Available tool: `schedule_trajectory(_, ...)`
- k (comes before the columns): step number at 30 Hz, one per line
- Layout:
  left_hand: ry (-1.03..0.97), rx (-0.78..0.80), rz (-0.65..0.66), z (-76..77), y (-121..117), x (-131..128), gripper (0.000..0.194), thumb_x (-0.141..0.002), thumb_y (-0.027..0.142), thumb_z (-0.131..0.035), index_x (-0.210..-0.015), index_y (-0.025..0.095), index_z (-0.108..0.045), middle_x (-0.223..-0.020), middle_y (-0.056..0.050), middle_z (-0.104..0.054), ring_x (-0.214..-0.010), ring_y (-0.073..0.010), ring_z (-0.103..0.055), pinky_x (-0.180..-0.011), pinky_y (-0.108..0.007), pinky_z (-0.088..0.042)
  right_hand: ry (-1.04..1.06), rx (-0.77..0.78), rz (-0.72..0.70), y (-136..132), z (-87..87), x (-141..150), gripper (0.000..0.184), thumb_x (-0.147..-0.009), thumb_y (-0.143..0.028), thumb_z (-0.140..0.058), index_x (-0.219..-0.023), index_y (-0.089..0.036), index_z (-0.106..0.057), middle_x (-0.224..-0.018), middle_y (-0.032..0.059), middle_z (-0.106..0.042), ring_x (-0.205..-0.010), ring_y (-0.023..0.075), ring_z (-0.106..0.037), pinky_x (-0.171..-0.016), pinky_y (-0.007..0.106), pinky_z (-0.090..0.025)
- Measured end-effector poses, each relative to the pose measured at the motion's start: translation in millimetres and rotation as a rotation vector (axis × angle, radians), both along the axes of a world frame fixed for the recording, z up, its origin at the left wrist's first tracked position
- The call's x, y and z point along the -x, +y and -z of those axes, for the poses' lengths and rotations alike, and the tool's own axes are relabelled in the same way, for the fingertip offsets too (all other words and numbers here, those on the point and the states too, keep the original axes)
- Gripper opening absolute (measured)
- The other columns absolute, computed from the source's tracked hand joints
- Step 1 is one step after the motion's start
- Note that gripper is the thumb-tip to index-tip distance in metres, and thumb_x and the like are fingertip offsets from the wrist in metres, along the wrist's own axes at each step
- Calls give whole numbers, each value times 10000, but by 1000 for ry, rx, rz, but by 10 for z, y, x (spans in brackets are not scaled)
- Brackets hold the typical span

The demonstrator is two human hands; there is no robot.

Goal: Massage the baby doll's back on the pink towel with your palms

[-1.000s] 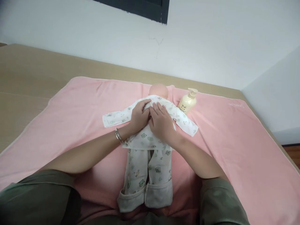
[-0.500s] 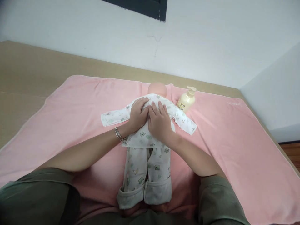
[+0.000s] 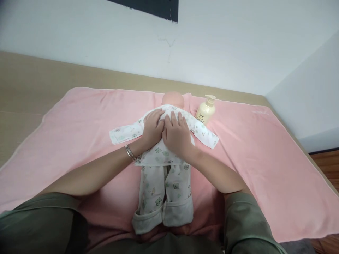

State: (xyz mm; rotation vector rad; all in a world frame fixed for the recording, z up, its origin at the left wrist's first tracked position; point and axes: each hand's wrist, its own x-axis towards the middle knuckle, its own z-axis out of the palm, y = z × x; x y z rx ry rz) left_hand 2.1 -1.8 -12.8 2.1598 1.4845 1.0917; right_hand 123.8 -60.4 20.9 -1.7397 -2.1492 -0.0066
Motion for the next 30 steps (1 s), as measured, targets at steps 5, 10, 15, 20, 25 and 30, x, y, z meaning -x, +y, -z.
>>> schedule_trajectory(5,84,-48,40,-14,-86,-16,475,-979,265,-249,-1304,114,-560,-1420,-150,-562,-1366,-282,-476,-1184,-507,-347,22,14,-26,50,-14,-35,508,-994,-232,-295,-1454,-128,-484,-1570,115,-413,-1489,344,-301,-1213,555,-280)
schedule_trajectory(10,110,-78,72,2,-188,-16,478,-985,302,-305,-1361,92,-512,-1491,-197,-475,-1432,-323,-393,-1191,-550,-319,78,36,29,279,17,-175,495,-1013,-286,-285,-1428,-130,-506,-1552,135,-437,-1468,320,-356,-1196,539,-309)
schedule_trajectory(15,52,-58,71,38,-162,2,472,-952,320,-395,-1364,114,-501,-1549,-198,-395,-1468,-327,-335,-1202,-558,-300,57,29,137,297,21,-162,521,-1001,-263,-336,-1455,-36,-451,-1540,212,-426,-1471,336,-349,-1216,525,-272)
schedule_trajectory(20,35,45,79,15,61,36,482,-917,333,-416,-1325,108,-542,-1437,-165,-542,-1387,-308,-442,-1209,-525,-314,-30,70,94,88,-58,-64,549,-1007,-257,-324,-1477,16,-400,-1533,239,-423,-1467,343,-358,-1226,490,-276)
schedule_trajectory(25,130,41,76,-59,92,40,499,-939,337,-372,-1321,68,-547,-1413,-184,-554,-1362,-311,-467,-1199,-495,-338,-46,90,62,-7,-123,-62,534,-1001,-250,-334,-1457,5,-442,-1507,231,-463,-1449,330,-395,-1219,472,-307)
schedule_trajectory(30,174,29,115,-75,-212,-39,540,-972,316,-338,-1405,12,-450,-1535,-246,-395,-1488,-340,-299,-1235,-553,-246,96,204,98,268,-109,-231,575,-997,-298,-328,-1472,18,-399,-1553,210,-404,-1482,299,-343,-1241,456,-280)
